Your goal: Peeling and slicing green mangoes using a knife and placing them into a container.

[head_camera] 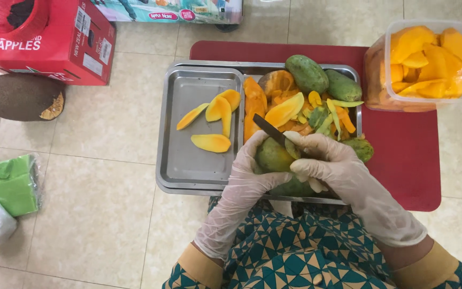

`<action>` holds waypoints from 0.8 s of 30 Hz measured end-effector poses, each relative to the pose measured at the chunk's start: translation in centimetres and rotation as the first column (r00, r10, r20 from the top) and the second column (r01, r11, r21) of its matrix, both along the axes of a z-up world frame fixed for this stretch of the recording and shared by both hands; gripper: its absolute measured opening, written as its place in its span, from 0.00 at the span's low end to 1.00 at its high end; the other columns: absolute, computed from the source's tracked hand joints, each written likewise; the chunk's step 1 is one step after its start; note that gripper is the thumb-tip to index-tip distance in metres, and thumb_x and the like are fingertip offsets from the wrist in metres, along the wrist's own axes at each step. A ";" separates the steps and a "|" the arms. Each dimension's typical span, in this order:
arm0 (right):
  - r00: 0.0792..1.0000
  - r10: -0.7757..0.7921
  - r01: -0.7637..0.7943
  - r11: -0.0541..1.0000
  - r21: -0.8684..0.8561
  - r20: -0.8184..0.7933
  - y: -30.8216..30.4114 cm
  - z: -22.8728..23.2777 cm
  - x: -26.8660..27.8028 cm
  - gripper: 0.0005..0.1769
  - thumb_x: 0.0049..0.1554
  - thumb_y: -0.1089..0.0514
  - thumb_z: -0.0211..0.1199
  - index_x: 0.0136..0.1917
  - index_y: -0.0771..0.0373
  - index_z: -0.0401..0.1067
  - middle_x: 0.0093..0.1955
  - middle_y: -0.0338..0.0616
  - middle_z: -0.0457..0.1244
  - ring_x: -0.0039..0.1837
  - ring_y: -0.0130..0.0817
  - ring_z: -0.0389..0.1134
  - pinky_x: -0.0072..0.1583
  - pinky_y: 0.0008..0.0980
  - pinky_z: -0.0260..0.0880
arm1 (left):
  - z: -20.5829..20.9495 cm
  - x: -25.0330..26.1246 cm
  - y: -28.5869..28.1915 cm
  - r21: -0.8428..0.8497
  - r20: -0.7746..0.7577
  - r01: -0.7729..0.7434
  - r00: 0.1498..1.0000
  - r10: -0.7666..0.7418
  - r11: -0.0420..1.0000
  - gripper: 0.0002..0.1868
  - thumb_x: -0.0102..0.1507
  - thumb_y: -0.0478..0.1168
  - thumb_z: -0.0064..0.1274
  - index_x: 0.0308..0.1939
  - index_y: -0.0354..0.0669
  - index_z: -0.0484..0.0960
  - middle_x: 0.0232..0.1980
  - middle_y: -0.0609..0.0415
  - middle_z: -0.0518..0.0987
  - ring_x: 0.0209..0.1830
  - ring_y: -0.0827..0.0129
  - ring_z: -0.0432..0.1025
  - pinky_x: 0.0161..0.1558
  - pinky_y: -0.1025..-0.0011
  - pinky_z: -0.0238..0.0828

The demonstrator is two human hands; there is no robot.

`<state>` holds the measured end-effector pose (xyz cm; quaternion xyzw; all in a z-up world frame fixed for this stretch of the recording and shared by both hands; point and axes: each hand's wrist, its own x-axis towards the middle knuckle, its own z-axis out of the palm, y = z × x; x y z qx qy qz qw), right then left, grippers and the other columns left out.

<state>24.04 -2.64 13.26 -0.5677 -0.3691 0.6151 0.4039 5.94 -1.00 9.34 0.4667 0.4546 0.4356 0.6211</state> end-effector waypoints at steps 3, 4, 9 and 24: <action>0.962 0.049 -0.013 0.991 -0.132 0.270 -0.4 2.1 -0.9 0.30 0.50 0.63 0.77 0.65 0.45 0.82 0.37 0.62 0.72 0.26 0.40 0.60 0.34 0.37 0.62 | 2.0 -0.6 0.5 -0.134 0.474 0.056 0.881 0.015 0.989 0.57 0.44 0.23 0.75 0.75 0.54 0.68 0.53 0.48 0.81 0.54 0.60 0.80 0.64 0.56 0.75; 0.903 0.052 -0.106 0.989 0.105 0.426 -1.1 0.6 -0.8 0.35 0.45 0.59 0.81 0.66 0.43 0.81 0.39 0.51 0.71 0.35 0.37 0.68 0.44 0.34 0.68 | 3.4 -1.6 1.0 -0.335 0.587 0.288 0.809 -0.041 0.897 0.49 0.51 0.34 0.69 0.74 0.65 0.67 0.60 0.65 0.77 0.65 0.74 0.72 0.71 0.67 0.63; 0.687 -0.011 -0.407 0.822 0.398 0.727 -2.2 -0.2 -0.6 0.37 0.45 0.53 0.80 0.69 0.41 0.76 0.43 0.45 0.68 0.46 0.49 0.73 0.39 0.32 0.73 | -1.2 0.0 1.2 -0.620 0.765 0.443 0.523 0.375 0.647 0.26 0.70 0.63 0.50 0.60 0.47 0.76 0.55 0.47 0.80 0.54 0.52 0.79 0.56 0.28 0.72; 0.491 0.185 -0.419 0.907 0.045 0.852 -3.6 -0.5 0.7 0.53 0.48 0.41 0.74 0.83 0.34 0.56 0.66 0.51 0.69 0.65 0.52 0.70 0.69 0.51 0.69 | 0.9 1.1 1.6 -0.931 0.339 0.108 0.602 0.723 0.348 0.19 0.53 0.47 0.72 0.39 0.43 0.82 0.36 0.48 0.82 0.35 0.53 0.80 0.37 0.57 0.82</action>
